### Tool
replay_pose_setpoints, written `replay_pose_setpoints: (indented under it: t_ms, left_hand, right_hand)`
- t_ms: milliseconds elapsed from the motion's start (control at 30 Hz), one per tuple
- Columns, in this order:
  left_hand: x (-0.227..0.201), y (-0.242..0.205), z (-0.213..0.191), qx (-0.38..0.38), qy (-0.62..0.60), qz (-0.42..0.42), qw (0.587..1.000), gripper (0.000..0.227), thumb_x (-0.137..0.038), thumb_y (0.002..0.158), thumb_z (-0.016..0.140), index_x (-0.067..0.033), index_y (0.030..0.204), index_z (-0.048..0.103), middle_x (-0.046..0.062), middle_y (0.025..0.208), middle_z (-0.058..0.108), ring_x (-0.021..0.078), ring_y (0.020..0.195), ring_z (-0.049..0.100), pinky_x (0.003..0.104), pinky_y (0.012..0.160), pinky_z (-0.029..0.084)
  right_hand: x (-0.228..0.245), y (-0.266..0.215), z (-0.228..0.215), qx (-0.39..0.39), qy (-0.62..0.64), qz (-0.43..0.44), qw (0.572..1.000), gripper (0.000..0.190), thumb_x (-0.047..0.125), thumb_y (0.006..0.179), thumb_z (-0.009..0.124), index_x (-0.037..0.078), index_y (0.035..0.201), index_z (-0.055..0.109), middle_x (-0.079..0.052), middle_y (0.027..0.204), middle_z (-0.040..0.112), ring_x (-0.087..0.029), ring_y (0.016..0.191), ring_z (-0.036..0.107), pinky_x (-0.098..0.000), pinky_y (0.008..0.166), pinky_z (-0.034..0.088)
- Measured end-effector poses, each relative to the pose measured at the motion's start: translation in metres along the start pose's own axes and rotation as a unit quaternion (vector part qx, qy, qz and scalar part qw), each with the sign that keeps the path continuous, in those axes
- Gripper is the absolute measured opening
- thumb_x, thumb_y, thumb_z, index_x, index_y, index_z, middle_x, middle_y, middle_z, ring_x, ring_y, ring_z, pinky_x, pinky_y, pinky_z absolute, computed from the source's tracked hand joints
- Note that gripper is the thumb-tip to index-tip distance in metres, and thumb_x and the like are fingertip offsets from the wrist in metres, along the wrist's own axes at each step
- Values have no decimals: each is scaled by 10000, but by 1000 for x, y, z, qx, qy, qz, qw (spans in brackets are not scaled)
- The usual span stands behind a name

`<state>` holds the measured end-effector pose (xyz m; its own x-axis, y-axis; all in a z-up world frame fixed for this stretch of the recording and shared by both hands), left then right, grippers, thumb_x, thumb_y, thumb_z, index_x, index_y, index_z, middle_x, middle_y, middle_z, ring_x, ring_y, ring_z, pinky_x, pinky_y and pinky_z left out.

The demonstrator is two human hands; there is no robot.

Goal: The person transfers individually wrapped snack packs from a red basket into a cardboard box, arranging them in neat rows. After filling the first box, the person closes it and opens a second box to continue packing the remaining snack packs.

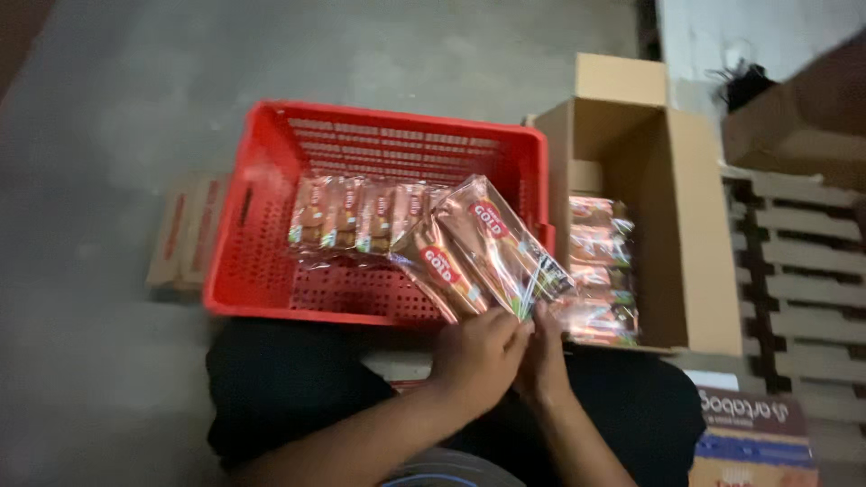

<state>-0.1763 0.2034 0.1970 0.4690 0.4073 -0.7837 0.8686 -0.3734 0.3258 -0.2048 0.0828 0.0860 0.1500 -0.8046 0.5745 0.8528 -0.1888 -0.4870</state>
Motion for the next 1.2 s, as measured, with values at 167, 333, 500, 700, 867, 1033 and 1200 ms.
replay_pose_setpoints:
  t_ms: [167,333,500,700,867,1033,1200]
  left_hand:
    - [-27,-17,52,130,194,72,970,149,-304,1014,643,-156,1007,645,48,842,631,286,715,652,449,495,481]
    - [-73,5,21,128,58,181,973,153,-218,971,643,-139,851,590,76,806,579,305,728,589,439,601,431]
    - [-26,50,23,-11,33,92,995,177,-268,915,602,-115,1003,620,96,1008,560,303,947,547,441,837,430]
    - [48,80,104,204,-216,-217,930,772,-409,917,741,-90,1533,400,318,1424,551,573,1336,492,629,1105,397]
    - [72,108,175,163,-110,-184,963,434,-318,902,737,-113,1278,670,204,1170,708,422,1201,638,512,958,530]
    - [59,168,182,154,-104,-232,955,251,-321,980,616,-138,1149,654,126,967,713,313,943,700,414,837,566]
    - [74,233,188,94,-68,-189,975,70,-135,1021,541,-92,978,575,201,811,671,408,844,740,410,714,564]
  right_hand:
    - [11,-5,-58,-44,48,-55,996,669,483,949,465,-12,1387,565,-247,1269,646,-359,1151,606,-434,1082,431]
    - [65,-20,-68,-22,67,-164,984,656,355,815,593,42,1390,551,-230,1296,655,-370,1136,642,-488,1012,501]
    - [111,-39,-102,24,23,-189,981,837,344,707,723,-40,1423,521,-285,1307,641,-447,1153,642,-555,1011,510]
    - [167,-41,-100,-225,17,-131,965,677,513,750,629,73,1263,670,-204,1171,713,-383,1024,708,-559,964,557]
    - [239,-9,-65,-324,-505,-57,798,835,534,850,532,237,1617,384,-184,1505,552,-422,1369,518,-537,1128,377]
    - [286,72,-86,-231,-473,-117,842,705,465,919,627,-25,1410,503,-269,1220,599,-425,1101,598,-551,871,471]
    - [322,167,-76,-85,-447,-217,863,389,85,924,677,-64,1225,480,-149,827,543,-269,595,572,-408,407,427]
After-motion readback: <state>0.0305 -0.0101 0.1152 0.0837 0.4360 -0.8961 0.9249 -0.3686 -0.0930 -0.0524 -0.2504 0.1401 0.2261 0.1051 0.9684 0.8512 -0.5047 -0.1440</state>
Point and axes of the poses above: each hand's wrist, its own y-axis towards the middle knuckle, its own z-axis out of the palm, x = y × z, the point moved 4 cm from there along y, towards the middle knuckle
